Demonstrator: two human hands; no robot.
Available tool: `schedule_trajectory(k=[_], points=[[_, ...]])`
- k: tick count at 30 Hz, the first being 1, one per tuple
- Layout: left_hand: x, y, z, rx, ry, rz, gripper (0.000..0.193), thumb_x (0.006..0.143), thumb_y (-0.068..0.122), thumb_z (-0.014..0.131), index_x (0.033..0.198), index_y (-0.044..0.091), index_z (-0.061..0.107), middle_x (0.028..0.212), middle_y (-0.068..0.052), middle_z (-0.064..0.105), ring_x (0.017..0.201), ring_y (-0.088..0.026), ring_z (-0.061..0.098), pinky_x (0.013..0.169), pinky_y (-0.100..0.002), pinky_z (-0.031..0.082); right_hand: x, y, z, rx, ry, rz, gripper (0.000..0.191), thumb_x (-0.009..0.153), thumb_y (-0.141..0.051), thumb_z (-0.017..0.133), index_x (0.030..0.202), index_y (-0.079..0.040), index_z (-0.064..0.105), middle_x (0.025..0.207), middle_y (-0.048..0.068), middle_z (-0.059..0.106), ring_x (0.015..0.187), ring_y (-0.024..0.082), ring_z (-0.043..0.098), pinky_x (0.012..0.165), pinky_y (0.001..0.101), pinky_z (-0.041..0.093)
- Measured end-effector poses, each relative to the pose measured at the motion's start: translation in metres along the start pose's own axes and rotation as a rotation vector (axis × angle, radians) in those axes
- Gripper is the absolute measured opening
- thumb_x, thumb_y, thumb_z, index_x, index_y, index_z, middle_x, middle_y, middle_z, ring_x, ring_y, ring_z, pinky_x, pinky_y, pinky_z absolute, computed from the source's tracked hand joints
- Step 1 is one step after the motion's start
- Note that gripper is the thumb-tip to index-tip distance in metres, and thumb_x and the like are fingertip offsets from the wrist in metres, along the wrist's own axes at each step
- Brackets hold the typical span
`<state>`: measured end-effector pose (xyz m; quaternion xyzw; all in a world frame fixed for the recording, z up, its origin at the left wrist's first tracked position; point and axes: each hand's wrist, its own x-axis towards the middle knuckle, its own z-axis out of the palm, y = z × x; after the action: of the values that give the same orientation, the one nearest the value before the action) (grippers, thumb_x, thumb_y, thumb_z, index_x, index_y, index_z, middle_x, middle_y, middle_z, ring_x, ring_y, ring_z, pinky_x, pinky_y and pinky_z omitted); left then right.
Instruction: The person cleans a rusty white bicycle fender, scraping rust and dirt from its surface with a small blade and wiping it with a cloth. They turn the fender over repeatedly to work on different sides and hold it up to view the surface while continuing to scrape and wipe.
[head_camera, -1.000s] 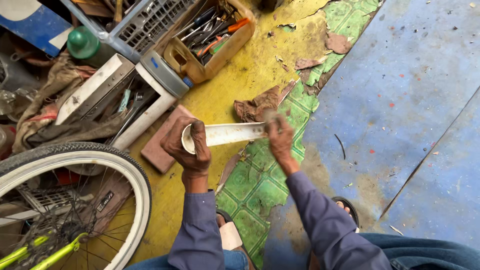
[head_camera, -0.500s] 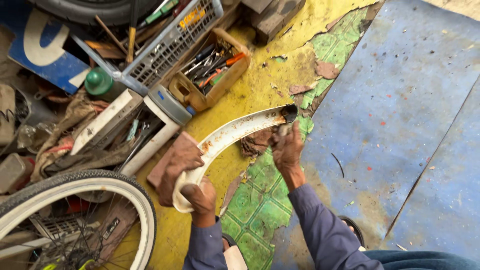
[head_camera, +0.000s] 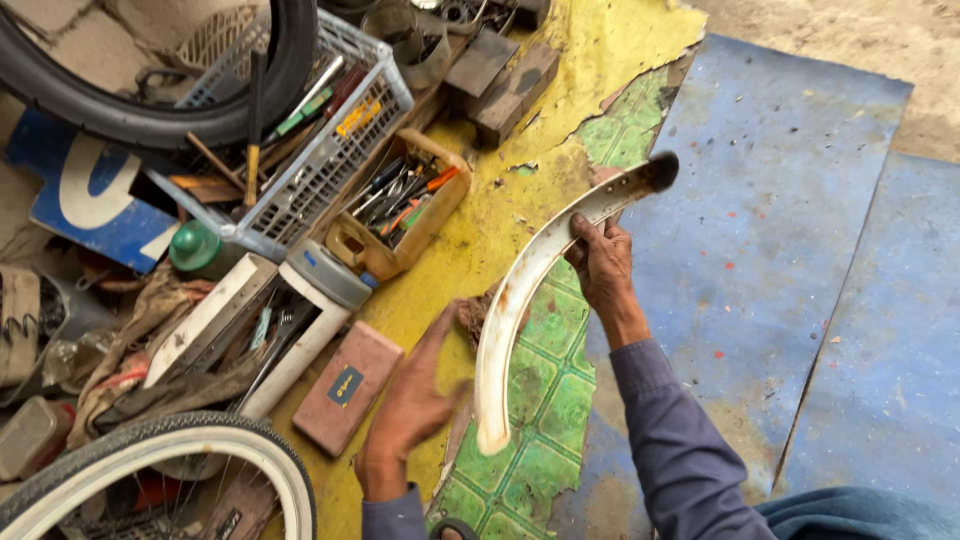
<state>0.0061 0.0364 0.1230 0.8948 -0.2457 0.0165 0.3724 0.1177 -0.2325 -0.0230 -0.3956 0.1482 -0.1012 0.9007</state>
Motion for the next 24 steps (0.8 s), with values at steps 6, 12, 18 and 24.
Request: schedule_trajectory(k=[6,12,18,24], points=[[0.007,-0.019,0.058,-0.810,0.071,-0.484,0.052,0.105,0.046,0.049,0.126,0.002,0.069,0.116,-0.008,0.072,0.103,-0.015,0.066,0.090,-0.029,0.053,-0.029,0.002,0.026,-0.161,-0.301,0.183,0.029,0.093,-0.015,0.070,0.118,-0.003,0.063,0.100,0.003,0.074,0.081,0.012,0.072,0.071,0.0307,0.063],[0.011,0.004,0.064,-0.945,0.104,-0.754,0.061,0.102,0.062,0.043,0.104,0.006,0.069,0.076,-0.008,0.063,0.060,-0.013,0.061,0.056,-0.029,0.049,-0.051,0.028,0.040,-0.253,-0.465,0.175,0.027,0.095,-0.019,0.073,0.113,0.000,0.066,0.099,0.001,0.073,0.084,0.008,0.070,0.078,0.0283,0.062],[0.012,0.019,0.055,-1.065,0.143,-0.638,0.058,0.099,0.064,0.046,0.104,0.008,0.061,0.076,-0.001,0.056,0.054,-0.010,0.055,0.046,-0.026,0.045,-0.058,0.036,0.043,-0.413,-0.553,0.109,0.023,0.097,-0.019,0.076,0.104,0.000,0.067,0.083,-0.004,0.067,0.071,0.002,0.057,0.059,0.0226,0.048],[0.014,0.023,0.056,-1.014,0.178,-0.677,0.060,0.098,0.066,0.044,0.101,0.008,0.059,0.070,-0.001,0.051,0.049,-0.009,0.050,0.041,-0.025,0.041,-0.064,0.034,0.048,-0.348,-0.552,0.158,0.022,0.097,-0.020,0.074,0.106,-0.001,0.067,0.080,-0.007,0.065,0.067,0.000,0.053,0.056,0.0206,0.045]])
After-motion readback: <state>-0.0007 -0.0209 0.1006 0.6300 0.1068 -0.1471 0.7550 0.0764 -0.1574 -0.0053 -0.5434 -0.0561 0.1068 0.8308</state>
